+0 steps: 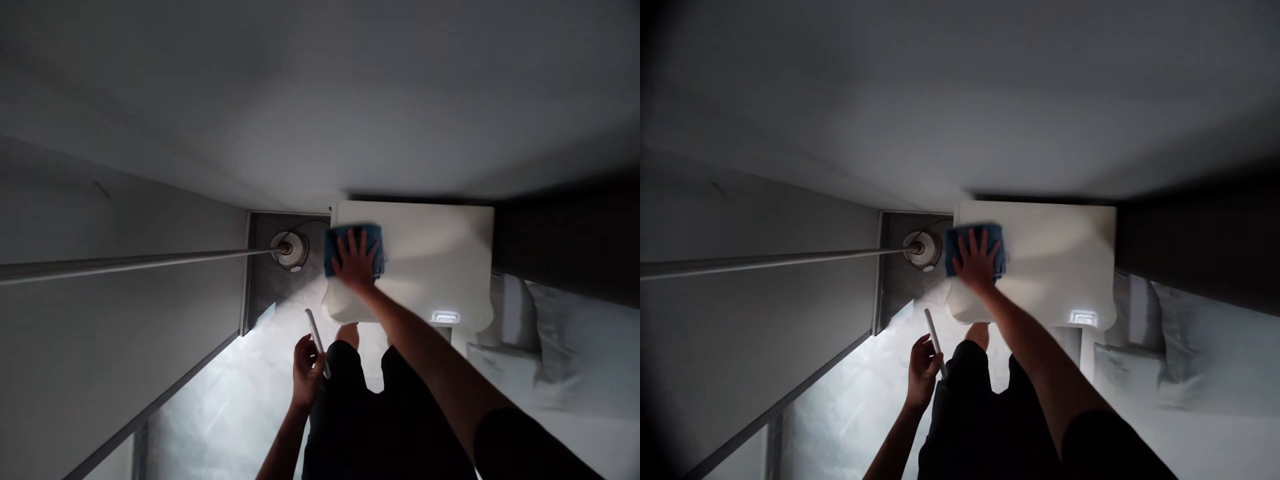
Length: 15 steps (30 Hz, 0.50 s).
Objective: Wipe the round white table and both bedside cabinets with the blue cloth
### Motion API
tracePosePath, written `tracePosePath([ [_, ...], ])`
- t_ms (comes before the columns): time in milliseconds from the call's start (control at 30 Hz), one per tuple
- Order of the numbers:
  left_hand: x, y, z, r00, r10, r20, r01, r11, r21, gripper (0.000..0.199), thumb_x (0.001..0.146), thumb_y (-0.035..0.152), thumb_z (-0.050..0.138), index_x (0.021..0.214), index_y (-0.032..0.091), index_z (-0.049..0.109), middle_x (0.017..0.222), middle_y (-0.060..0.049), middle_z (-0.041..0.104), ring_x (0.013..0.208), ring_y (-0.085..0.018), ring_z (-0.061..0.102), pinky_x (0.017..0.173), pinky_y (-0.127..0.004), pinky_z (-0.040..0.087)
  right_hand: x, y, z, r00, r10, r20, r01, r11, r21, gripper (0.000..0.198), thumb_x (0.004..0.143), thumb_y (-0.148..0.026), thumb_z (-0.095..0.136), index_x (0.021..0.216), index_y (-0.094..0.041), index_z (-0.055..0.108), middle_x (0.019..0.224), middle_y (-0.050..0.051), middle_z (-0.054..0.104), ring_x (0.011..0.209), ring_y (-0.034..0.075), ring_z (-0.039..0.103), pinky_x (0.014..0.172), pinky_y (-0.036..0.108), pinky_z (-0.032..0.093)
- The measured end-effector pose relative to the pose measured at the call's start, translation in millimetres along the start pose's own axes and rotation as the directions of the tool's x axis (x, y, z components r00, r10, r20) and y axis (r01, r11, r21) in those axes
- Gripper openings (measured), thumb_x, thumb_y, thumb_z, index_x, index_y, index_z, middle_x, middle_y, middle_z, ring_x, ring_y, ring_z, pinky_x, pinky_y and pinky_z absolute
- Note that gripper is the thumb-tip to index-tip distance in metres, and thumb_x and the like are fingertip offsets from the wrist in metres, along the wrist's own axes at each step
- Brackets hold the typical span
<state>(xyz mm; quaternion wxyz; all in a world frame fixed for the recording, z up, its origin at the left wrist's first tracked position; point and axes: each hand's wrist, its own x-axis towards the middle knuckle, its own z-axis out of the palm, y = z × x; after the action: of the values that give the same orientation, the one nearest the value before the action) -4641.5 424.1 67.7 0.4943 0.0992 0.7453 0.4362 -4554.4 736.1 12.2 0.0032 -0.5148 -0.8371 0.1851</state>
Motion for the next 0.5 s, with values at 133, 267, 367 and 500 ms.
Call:
tracePosePath([
  [133,6.8,10.1,6.0,1.000,0.018,-0.003,-0.018,1.000,0.018,0.070,0.084,0.052,0.088,0.142,0.025,0.057,0.109,-0.004,0.072,0.092,-0.022,0.072,0.081,-0.036,0.062,-128.3,-33.4,50.8,0.942,-0.291,0.167,0.262,0.949,0.176,0.068,0.113,-0.054,0.060,0.175,-0.031,0.050,0.189,0.009,0.027,0.176,0.051,0.008,0.133,0.088,-0.003],
  [267,16.2,18.9,16.2,0.998,0.069,0.009,-0.069,0.997,0.026,0.069,0.085,0.051,0.087,0.141,0.025,0.057,0.110,-0.004,0.072,0.093,-0.021,0.072,0.083,-0.036,0.061,-188.1,3.6,65.2,0.935,-0.304,0.183,0.274,0.946,0.174,0.063,0.113,-0.057,0.060,0.173,-0.039,0.052,0.187,0.005,0.035,0.175,0.045,0.018,0.136,0.084,0.002],
  [367,17.9,21.2,23.7,0.997,0.073,0.023,-0.074,0.997,0.037,0.067,0.086,0.049,0.086,0.142,0.024,0.057,0.107,-0.003,0.071,0.092,-0.021,0.071,0.082,-0.037,0.061,-210.7,84.3,48.7,0.971,-0.165,0.171,0.161,0.986,0.039,0.064,0.109,-0.059,0.062,0.169,-0.037,0.058,0.184,0.008,0.041,0.174,0.050,0.019,0.132,0.089,0.001],
  [500,16.3,17.4,27.7,0.998,0.047,0.049,-0.049,0.998,0.037,0.069,0.086,0.048,0.086,0.142,0.024,0.057,0.105,-0.003,0.071,0.092,-0.022,0.072,0.081,-0.038,0.062,-247.2,215.9,16.3,0.974,0.225,0.024,-0.219,0.963,-0.158,0.068,0.104,-0.054,0.055,0.168,-0.032,0.060,0.184,0.011,0.040,0.177,0.048,0.009,0.135,0.085,0.004],
])
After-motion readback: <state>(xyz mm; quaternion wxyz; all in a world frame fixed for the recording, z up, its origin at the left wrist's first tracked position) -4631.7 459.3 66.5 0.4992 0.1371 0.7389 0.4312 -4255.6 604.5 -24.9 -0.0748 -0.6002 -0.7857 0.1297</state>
